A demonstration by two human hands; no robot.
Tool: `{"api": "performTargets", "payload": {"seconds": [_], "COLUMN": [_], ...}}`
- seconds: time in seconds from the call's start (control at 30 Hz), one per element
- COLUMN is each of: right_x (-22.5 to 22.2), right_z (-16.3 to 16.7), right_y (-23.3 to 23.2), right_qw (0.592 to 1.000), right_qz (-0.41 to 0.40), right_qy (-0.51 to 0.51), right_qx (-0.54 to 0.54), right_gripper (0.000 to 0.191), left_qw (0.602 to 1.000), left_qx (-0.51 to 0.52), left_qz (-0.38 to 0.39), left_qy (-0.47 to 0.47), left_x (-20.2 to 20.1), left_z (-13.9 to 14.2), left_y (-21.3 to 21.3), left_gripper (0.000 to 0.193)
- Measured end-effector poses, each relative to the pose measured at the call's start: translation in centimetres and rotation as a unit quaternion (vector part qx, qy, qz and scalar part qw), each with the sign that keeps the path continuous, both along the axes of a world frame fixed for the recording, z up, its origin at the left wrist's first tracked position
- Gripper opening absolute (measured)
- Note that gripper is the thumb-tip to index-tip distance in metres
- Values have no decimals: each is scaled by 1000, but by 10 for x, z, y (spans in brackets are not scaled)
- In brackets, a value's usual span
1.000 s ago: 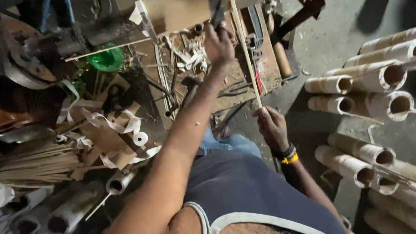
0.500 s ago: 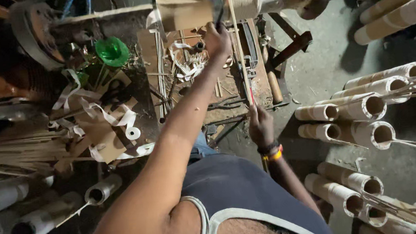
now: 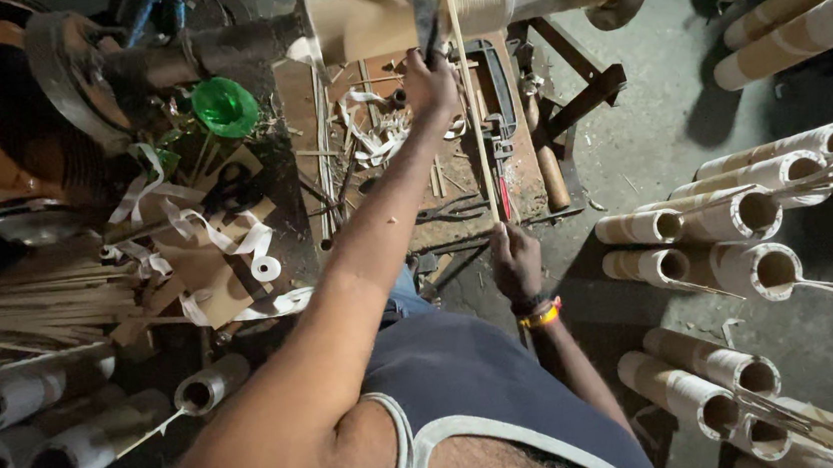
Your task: The person winds a strip of paper around a rotating spindle using a wooden stick to guide and press the layers. They adjust the paper feed, trim excess with shears, and continue winding until the roll is complete.
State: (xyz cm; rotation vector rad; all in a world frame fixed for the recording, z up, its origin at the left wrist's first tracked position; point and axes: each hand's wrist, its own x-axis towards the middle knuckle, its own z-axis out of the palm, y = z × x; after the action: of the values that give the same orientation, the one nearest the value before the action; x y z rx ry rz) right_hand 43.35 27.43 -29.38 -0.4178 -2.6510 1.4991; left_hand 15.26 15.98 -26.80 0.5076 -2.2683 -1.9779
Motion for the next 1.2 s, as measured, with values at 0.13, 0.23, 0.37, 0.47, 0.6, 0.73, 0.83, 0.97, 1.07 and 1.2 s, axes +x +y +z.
{"api": "performTargets", "payload": {"seconds": [0.13,0.23,0.37,0.47,0.6,0.73,0.83,0.97,1.07,1.2], "right_x": [-25,-42,-66,-83,-105,-45,21,71,68,36], "right_z": [2,7,19,33,45,27,6,-16,-22,-23], "right_y": [0,-3,-13,-17,-8,-6,5,14,15,12], "right_qw": [988,975,899,926,989,996,996,998,997,962], "right_qz": [30,48,-5,6,43,60,48,13,24,16], "right_qy": [38,75,-14,-62,62,54,71,61,49,-39], "right_qx": [-147,-202,-437,-372,-129,-45,32,-27,-47,-269], "right_gripper": [42,38,30,34,39,46,39,34,39,42], "left_qw": [998,1000,999,994,996,992,995,986,993,995], "left_qx": [56,7,10,6,90,11,71,-21,112,103], "left_qz": [16,18,30,33,28,65,42,90,18,-14], "left_qy": [-11,-22,43,106,-9,104,47,139,30,-4], "left_x": [0,4,4,-1,-17,-19,-16,-8,-6,-12], "left_z": [-10,-22,-27,-19,-7,-10,-18,-22,-17,-12], "left_y": [4,10,10,7,12,8,6,2,2,1], "left_gripper": [26,25,20,17,14,18,19,23,16,19]}}
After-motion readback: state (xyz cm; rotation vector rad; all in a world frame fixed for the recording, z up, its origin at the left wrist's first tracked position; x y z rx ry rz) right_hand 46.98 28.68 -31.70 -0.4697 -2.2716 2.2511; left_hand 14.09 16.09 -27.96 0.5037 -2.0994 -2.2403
